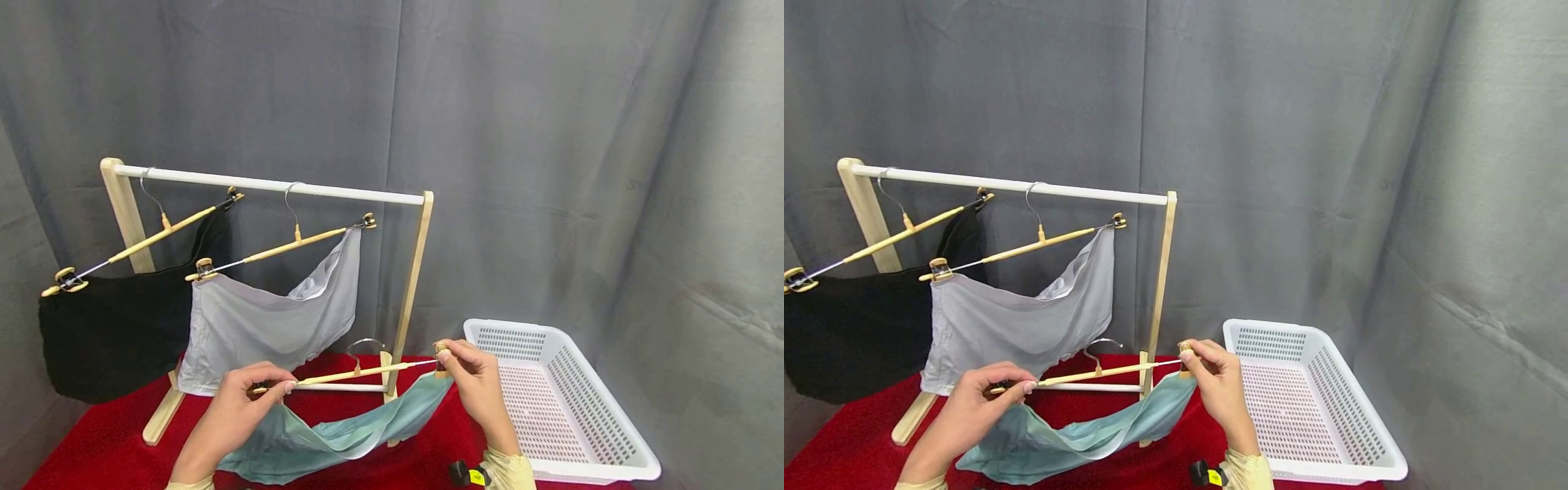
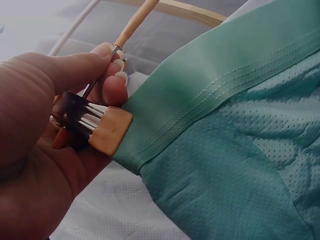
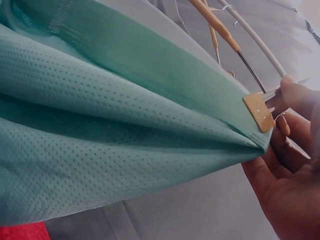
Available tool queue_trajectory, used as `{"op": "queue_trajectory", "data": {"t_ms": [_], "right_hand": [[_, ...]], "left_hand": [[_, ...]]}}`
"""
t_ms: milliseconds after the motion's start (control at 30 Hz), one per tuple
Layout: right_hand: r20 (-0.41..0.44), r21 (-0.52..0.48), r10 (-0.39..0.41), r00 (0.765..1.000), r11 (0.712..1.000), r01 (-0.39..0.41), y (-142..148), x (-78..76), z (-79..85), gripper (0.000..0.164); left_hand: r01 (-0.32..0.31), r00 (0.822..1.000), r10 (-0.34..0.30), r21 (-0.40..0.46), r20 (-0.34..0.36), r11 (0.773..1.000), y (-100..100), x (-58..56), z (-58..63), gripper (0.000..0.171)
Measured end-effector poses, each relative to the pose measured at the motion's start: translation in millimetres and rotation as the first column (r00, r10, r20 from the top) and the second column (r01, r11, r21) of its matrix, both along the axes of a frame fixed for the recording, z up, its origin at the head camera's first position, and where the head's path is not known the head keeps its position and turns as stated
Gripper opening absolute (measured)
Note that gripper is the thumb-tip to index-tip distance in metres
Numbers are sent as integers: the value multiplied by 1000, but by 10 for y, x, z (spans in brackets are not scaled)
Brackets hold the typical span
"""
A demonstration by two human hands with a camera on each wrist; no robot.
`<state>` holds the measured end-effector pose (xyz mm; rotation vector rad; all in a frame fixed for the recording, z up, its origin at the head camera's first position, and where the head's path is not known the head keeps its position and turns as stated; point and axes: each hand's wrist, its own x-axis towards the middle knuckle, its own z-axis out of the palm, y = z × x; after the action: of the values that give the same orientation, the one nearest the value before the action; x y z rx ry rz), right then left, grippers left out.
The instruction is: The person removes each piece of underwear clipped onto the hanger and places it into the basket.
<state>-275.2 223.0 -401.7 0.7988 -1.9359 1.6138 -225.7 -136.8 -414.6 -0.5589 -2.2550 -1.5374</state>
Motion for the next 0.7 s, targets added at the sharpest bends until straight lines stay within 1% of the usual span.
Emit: {"op": "queue_trajectory", "data": {"t_ms": [133, 367, 467, 567, 700], "right_hand": [[-3, -4, -33, 999, 999, 33, -6, 3, 11, 22], [6, 28, -72, 997, 997, 72, -62, 150, 180, 22], [13, 36, -84, 996, 996, 83, -73, 176, 209, 24], [20, 22, -80, 997, 997, 80, -81, 180, 213, 24], [48, 20, -77, 996, 997, 76, -77, 175, 198, 25]], "left_hand": [[-5, 1000, 5, -8, -23, 1000, 21, -13, -16, 13], [-5, 998, 5, -11, -61, 1000, 55, -29, -17, 13], [-6, 998, 5, -9, -67, 1000, 65, -28, -17, 12], [-7, 998, 7, -4, -64, 1000, 78, -13, 1, 11], [2, 998, -2, 11, -61, 1000, 111, 49, 85, 11]]}}
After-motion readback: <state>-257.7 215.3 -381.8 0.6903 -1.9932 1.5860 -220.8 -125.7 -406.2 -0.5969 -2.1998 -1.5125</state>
